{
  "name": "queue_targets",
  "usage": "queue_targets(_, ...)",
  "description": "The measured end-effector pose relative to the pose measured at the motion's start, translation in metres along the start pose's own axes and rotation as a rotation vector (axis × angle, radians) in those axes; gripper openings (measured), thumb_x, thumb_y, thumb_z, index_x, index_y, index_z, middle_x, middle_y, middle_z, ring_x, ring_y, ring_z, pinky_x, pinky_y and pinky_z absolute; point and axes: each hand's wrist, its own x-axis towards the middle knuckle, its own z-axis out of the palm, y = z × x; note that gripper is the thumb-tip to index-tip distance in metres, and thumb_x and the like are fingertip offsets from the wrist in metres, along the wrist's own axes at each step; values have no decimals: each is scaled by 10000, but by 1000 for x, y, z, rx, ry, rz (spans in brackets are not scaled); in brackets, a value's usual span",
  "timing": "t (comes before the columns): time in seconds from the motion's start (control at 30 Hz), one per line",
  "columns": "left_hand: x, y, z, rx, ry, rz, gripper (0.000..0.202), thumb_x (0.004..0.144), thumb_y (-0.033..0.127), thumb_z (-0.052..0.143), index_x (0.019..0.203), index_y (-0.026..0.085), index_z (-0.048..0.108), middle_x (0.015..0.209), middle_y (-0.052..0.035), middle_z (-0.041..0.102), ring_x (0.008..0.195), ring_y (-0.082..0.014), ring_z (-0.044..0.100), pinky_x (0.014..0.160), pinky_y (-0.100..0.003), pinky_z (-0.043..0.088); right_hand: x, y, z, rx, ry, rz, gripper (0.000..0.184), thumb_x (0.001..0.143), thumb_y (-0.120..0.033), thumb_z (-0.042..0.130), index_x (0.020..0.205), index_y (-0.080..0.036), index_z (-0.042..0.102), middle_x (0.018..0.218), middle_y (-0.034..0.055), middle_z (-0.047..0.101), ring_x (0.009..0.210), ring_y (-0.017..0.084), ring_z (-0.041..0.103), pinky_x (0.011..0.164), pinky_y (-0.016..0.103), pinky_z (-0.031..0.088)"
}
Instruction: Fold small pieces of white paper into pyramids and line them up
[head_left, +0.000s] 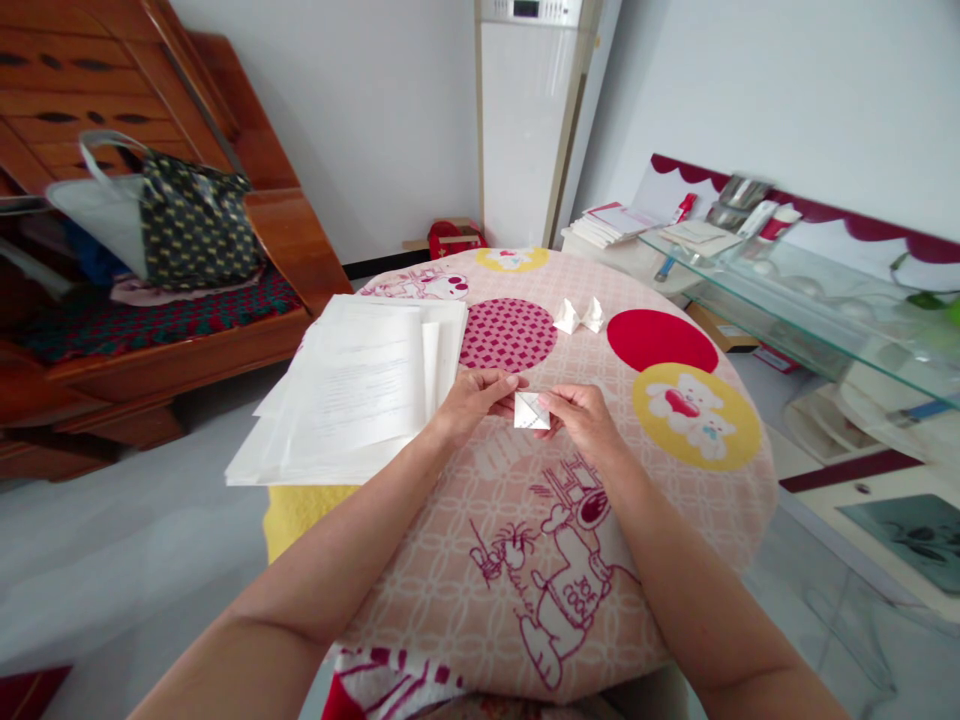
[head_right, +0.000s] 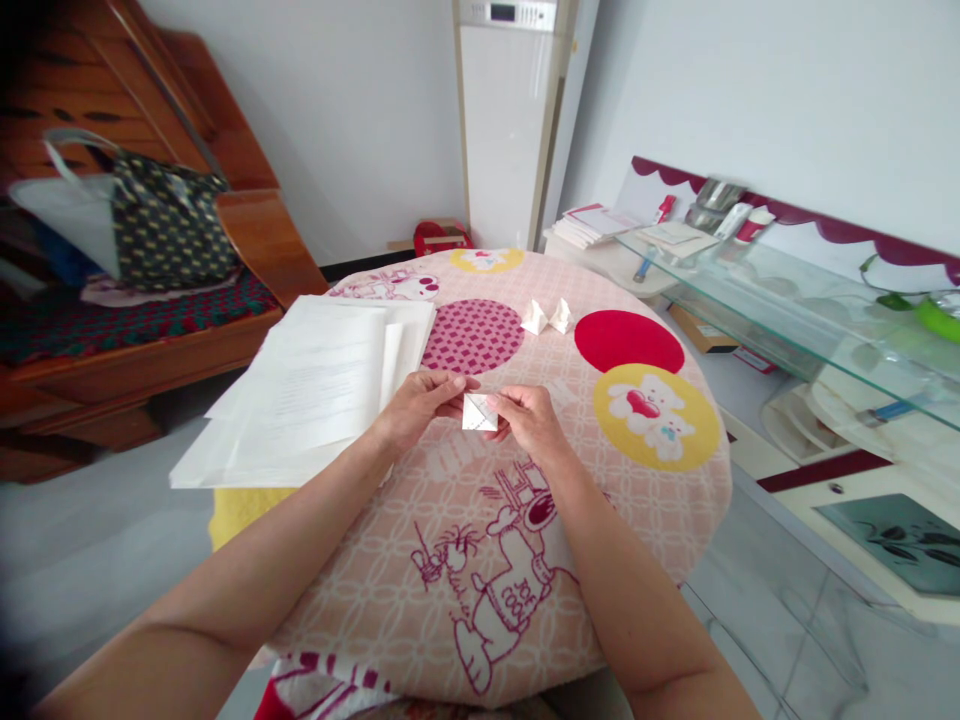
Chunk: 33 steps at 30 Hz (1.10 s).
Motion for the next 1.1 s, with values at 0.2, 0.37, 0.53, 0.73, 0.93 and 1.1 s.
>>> queue_targets(0.2,0,-2,1,68,-87,-24,450,649,538,871,724,116,735,675,-43,697,610,-113,615,592,-217,494,1,2,-2,-35,42,-70,373,810,-525,713,694,-173,670,573,15,667,490,164,668,450,241,544)
queue_targets(0.37,3,-8,2,124,-58,-34,387,668,469,861,711,105,735,622,-26,665,563,-92,568,554,-210,454,0,-1,0,-82,39,-102,412,804,-555,712,667,-172,653,554,6,648,487,168,670,465,247,556)
queue_targets(0.53,4,-10,2,142,-55,-41,349,689,440,836,662,113,717,579,-20,641,521,-88,547,523,-215,449,-1,-3,1,-105,41,-96,416,793,-557,723,645,-180,629,532,-2,633,464,162,661,433,231,533)
queue_targets(0.73,4,-6,2,174,-25,-21,307,716,397,785,623,122,684,550,-5,617,484,-74,517,482,-201,400,-3,-6,3,27,-104,125,395,763,-539,739,720,-155,661,608,61,717,480,172,684,421,230,533)
queue_targets(0.93,5,-8,-2,261,41,41,352,726,399,765,549,141,603,489,14,563,442,-70,483,446,-202,339,-5,-8,2,64,-203,188,328,744,-453,760,782,-133,702,619,62,727,494,161,688,442,223,539)
queue_targets(1.1,7,-10,-2,295,50,49,367,725,402,761,531,146,584,469,20,542,423,-68,476,428,-200,328,-5,-8,4,48,-209,182,278,753,-417,734,737,-144,688,593,46,713,473,150,669,431,216,523)
